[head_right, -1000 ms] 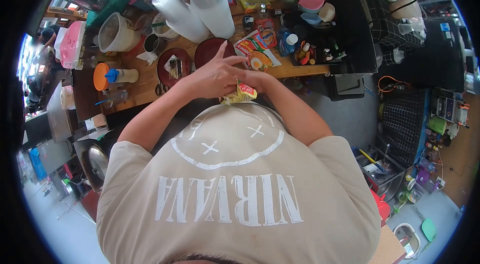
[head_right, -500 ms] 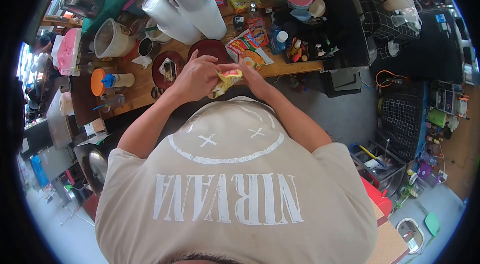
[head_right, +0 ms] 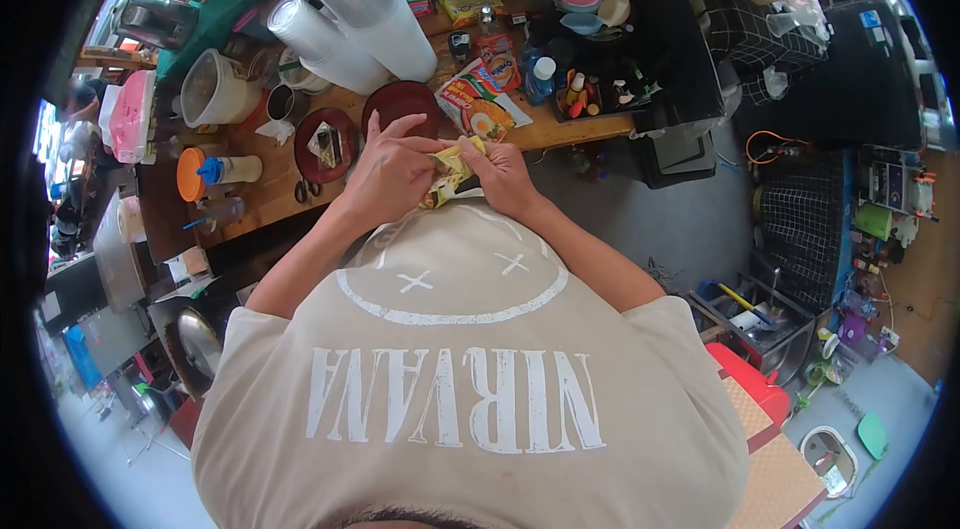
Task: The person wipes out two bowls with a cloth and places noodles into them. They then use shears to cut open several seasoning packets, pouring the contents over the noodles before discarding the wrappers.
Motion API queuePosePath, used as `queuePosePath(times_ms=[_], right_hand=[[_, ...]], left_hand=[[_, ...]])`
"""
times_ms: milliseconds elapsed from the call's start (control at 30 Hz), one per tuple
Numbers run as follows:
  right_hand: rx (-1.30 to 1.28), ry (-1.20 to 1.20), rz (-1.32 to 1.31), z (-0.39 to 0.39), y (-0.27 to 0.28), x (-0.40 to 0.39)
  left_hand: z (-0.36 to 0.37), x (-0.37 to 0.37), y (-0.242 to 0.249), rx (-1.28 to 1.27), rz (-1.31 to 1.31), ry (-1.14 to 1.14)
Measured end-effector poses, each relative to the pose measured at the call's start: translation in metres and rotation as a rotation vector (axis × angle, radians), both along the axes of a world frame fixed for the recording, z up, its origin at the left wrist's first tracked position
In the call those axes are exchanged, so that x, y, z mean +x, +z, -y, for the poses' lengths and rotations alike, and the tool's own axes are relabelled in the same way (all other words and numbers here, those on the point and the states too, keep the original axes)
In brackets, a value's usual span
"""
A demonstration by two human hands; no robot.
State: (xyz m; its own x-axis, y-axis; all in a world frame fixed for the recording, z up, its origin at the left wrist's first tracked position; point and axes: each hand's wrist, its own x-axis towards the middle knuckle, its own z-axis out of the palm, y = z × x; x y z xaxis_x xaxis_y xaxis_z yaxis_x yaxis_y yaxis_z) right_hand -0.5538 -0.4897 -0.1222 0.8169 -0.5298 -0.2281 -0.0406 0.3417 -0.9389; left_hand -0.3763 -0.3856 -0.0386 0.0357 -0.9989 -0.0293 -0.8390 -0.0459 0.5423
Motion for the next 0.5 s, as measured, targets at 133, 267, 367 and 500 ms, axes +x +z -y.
queuePosePath(times_ms=[133,267,367,500], right_hand=[[-0.226,-0.047,0.013,-0.001,0.013,-0.001],[-0.336,-0.035,0.002,0.002,0.036,0.000],[-0.363,-0.008,-0.019,0.006,0.052,-0.001],[-0.327,-0.014,-0.086,0.003,0.047,-0.005]], left_hand=[[0.000,-0.002,0.005,0.110,0.035,0.012],[0.009,-0.010,0.014,0.139,-0.026,0.062],[0.016,-0.015,0.015,0.071,-0.045,0.047],[0.015,-0.016,0.016,0.065,0.011,0.001]])
